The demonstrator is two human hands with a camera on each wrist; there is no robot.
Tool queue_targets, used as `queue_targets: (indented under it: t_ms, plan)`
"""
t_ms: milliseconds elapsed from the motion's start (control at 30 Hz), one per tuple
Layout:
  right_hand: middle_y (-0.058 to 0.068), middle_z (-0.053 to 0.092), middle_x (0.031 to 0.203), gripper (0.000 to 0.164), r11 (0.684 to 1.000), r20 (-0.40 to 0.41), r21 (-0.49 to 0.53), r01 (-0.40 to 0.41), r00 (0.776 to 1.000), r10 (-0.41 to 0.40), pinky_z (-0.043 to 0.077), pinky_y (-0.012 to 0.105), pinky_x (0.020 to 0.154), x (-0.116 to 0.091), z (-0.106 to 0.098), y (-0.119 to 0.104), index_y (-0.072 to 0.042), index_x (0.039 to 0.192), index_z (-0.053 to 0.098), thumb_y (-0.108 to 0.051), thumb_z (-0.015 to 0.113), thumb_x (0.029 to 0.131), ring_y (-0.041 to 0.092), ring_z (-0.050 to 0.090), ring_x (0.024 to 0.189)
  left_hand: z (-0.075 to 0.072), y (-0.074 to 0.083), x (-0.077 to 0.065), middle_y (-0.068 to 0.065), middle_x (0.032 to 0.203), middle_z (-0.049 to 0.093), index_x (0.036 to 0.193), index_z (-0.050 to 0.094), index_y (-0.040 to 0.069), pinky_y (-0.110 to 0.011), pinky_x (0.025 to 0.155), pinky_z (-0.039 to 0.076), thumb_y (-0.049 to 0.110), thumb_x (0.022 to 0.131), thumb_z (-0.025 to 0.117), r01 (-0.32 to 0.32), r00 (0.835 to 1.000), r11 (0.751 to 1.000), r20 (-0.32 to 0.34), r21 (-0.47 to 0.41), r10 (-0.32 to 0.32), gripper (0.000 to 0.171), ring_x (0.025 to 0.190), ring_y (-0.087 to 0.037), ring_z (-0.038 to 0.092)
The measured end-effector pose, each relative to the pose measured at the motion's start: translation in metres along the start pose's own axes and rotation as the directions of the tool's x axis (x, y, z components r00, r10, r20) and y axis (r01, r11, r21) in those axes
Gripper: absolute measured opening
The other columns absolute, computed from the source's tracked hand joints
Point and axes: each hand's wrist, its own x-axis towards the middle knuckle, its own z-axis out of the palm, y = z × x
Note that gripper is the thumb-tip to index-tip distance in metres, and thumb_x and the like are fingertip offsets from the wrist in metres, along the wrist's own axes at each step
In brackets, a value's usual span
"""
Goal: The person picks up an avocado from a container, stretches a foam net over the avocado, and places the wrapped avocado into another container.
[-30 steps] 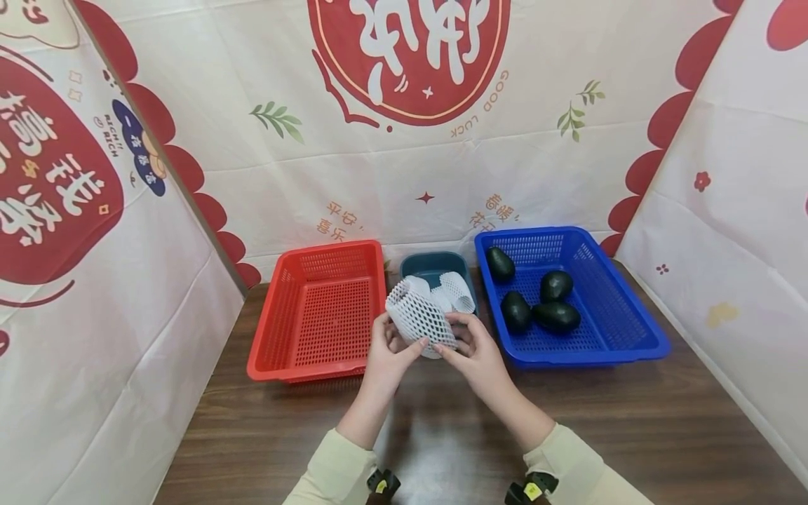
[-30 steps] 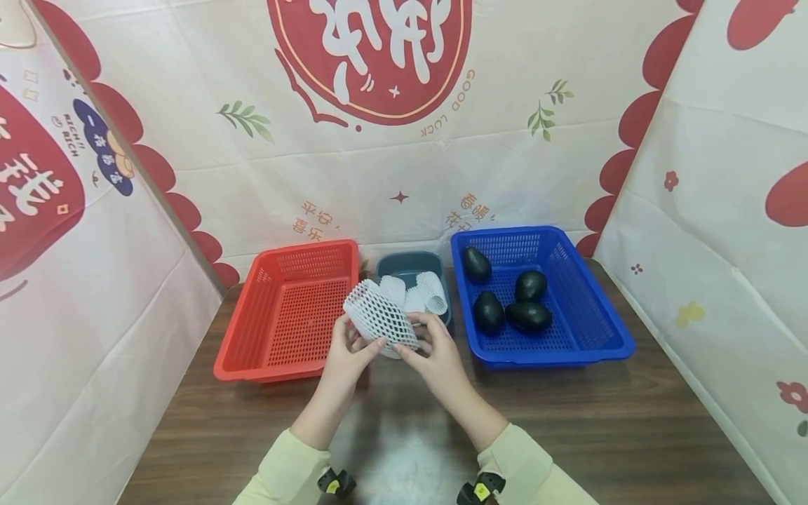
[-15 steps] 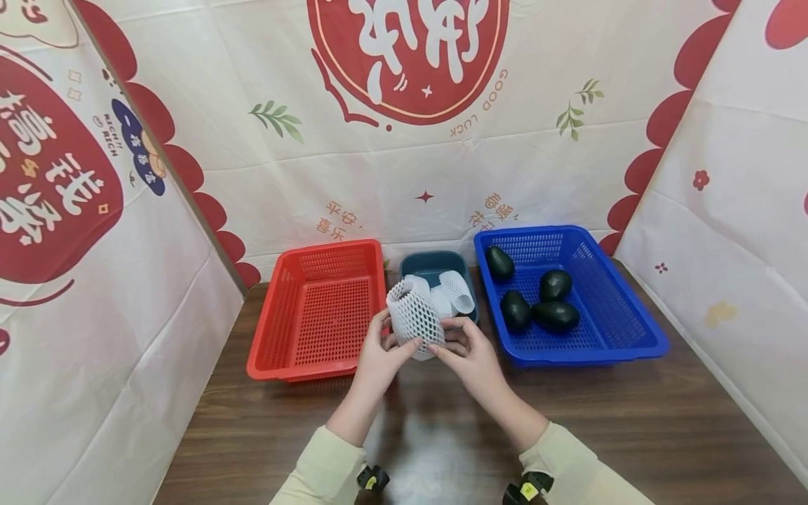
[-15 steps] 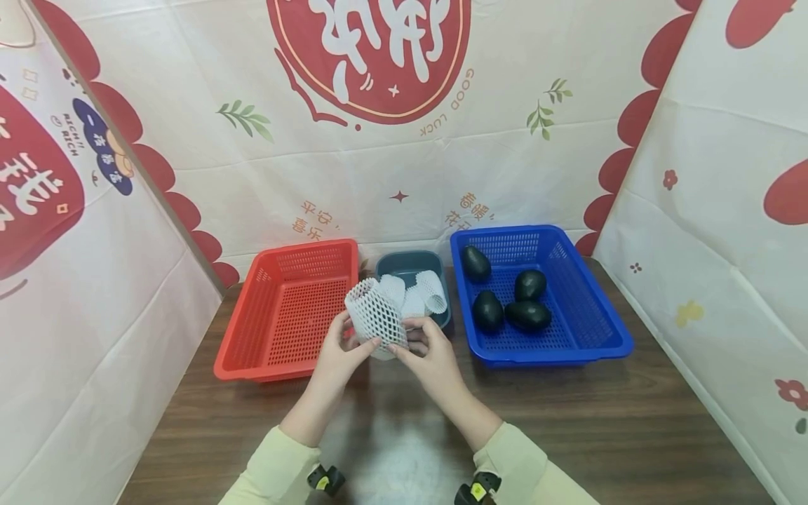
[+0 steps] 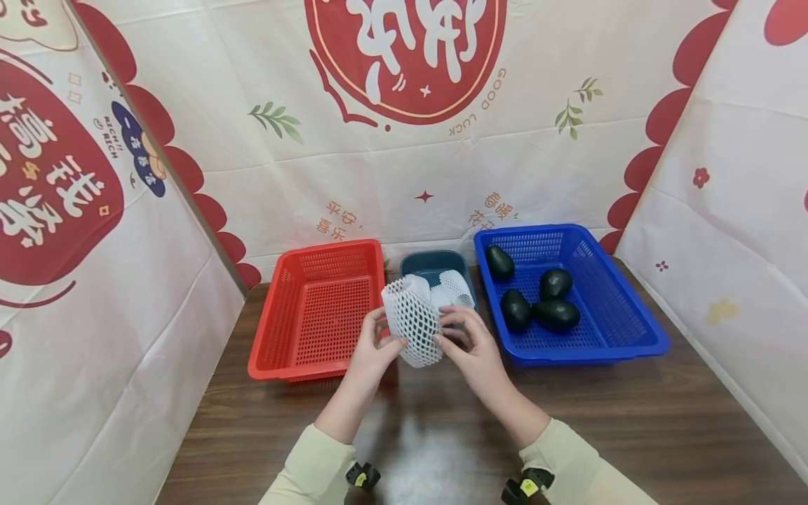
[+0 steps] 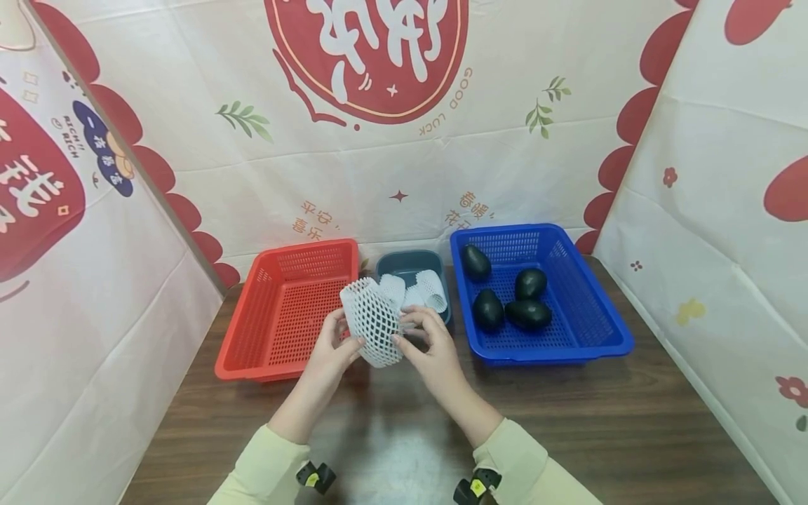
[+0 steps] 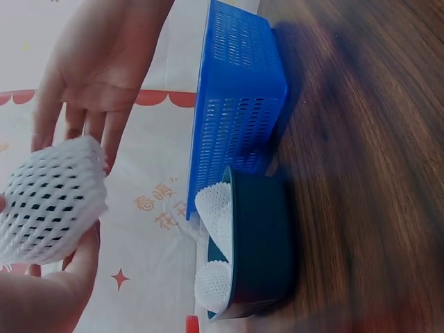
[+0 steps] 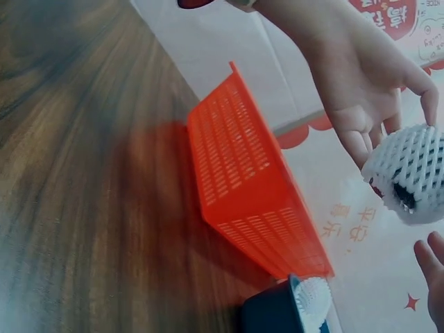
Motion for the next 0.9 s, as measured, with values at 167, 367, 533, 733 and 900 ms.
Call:
queue_targets:
  t_ms: [167, 367, 533, 733, 900]
  plan:
    - [0.015, 0.034, 0.135, 0.057, 0.991, 0.099, 0.086, -0.105, 0.990, 0.096, 0.038, 0.041, 0.093, 0.001, -0.002, -0.004, -0.004, 0.136, 0.030, 0.001, 0.057, 0.085, 0.031, 0.041, 0.118, 0.002, -0.009, 0.007, -0.013, 0.133, 0.038, 0.126, 0.029, 0.013, -0.044, 0.093, 0.037, 0.012, 0.088, 0.051, -0.013, 0.999, 0.997, 0.033, -0.082, 0.016, 0.044, 0.113, -0.025, 0.047]
    - [0.015, 0.034, 0.135, 0.057, 0.984, 0.085, 0.107, -0.145, 0.987, 0.136, 0.045, 0.028, 0.084, 0.002, -0.002, -0.004, -0.005, 0.136, 0.031, 0.001, 0.057, 0.085, 0.032, 0.046, 0.111, 0.007, -0.012, 0.007, -0.013, 0.134, 0.036, 0.128, 0.029, 0.011, -0.043, 0.093, 0.038, 0.015, 0.091, 0.048, -0.012, 0.998, 0.994, 0.061, -0.106, 0.019, 0.042, 0.115, -0.025, 0.044]
    - [0.015, 0.039, 0.129, 0.056, 0.985, 0.055, 0.084, -0.148, 0.988, 0.144, 0.048, 0.028, 0.080, 0.000, -0.001, -0.004, -0.004, 0.134, 0.034, -0.002, 0.060, 0.084, 0.035, 0.048, 0.106, 0.007, -0.004, 0.000, -0.012, 0.128, 0.040, 0.131, 0.032, 0.012, -0.041, 0.091, 0.040, 0.018, 0.088, 0.057, -0.018, 0.998, 1.000, 0.064, 0.011, 0.017, 0.050, 0.109, -0.024, 0.047]
    - [0.017, 0.043, 0.123, 0.056, 0.980, 0.016, 0.103, -0.170, 0.985, 0.170, 0.049, 0.028, 0.076, -0.001, 0.001, -0.002, -0.004, 0.131, 0.039, -0.002, 0.064, 0.081, 0.035, 0.051, 0.102, 0.012, 0.010, -0.009, -0.014, 0.128, 0.040, 0.134, 0.030, 0.009, -0.037, 0.088, 0.043, 0.014, 0.087, 0.059, -0.030, 0.998, 0.998, 0.051, 0.053, 0.028, 0.055, 0.108, -0.024, 0.049]
    - [0.014, 0.043, 0.123, 0.052, 0.977, -0.027, 0.100, -0.188, 0.981, 0.192, 0.049, 0.029, 0.077, -0.001, 0.002, -0.001, -0.004, 0.127, 0.043, -0.002, 0.065, 0.080, 0.034, 0.052, 0.103, 0.015, 0.012, -0.010, -0.016, 0.127, 0.040, 0.137, 0.025, 0.011, -0.038, 0.088, 0.043, 0.011, 0.087, 0.057, -0.064, 0.997, 0.998, 0.053, 0.019, 0.063, 0.059, 0.109, -0.026, 0.049]
